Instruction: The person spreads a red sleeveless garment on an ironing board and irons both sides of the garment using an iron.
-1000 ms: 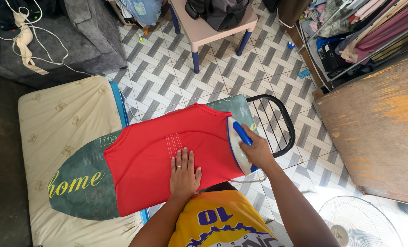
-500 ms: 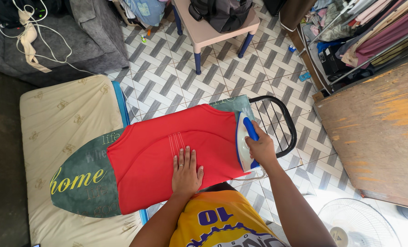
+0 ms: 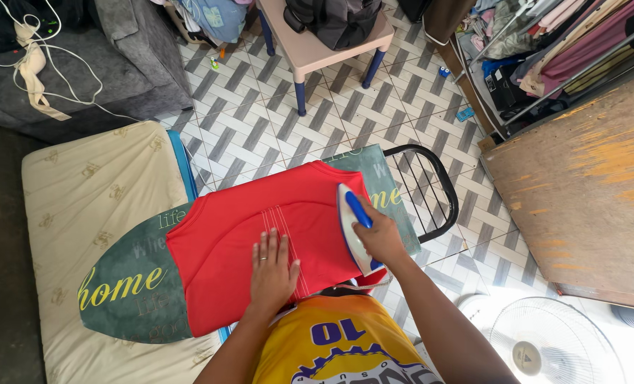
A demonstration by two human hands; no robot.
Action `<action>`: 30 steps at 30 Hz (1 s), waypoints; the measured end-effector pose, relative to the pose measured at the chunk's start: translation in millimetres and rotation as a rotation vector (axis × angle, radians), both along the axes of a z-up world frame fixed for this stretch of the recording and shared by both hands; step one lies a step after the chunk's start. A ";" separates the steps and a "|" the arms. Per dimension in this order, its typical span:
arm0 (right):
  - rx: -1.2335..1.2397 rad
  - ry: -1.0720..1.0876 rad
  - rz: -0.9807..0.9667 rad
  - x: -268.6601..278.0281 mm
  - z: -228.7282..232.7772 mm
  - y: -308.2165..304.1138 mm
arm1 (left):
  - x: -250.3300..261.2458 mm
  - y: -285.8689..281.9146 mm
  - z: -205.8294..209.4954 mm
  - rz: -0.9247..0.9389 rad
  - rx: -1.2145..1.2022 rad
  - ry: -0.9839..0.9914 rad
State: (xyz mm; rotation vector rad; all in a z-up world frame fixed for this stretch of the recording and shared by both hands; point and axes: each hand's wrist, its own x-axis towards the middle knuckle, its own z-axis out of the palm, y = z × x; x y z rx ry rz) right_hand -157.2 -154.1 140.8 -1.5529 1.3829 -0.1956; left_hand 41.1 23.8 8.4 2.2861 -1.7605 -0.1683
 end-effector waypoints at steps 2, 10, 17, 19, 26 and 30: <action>-0.018 -0.019 -0.107 4.7 -2.9 -0.9 | 12.5 11.4 -0.9 -0.006 0.013 -0.069; -0.060 -0.100 -0.260 1.2 -18.2 -3.9 | 33.2 33.5 -3.6 0.029 -0.048 -0.052; -0.041 -0.077 -0.354 -5.5 -15.2 0.4 | 39.3 33.0 -3.5 0.015 0.036 -0.019; -0.064 -0.074 -0.349 -16.2 -19.1 13.9 | 39.6 32.6 -2.5 0.010 0.050 -0.008; -0.097 -0.118 -0.457 -51.6 -22.2 38.6 | 41.0 33.9 0.9 0.006 0.076 0.001; -0.136 -0.110 -0.456 -46.5 -14.6 40.4 | 38.9 34.8 -4.4 0.015 0.059 -0.004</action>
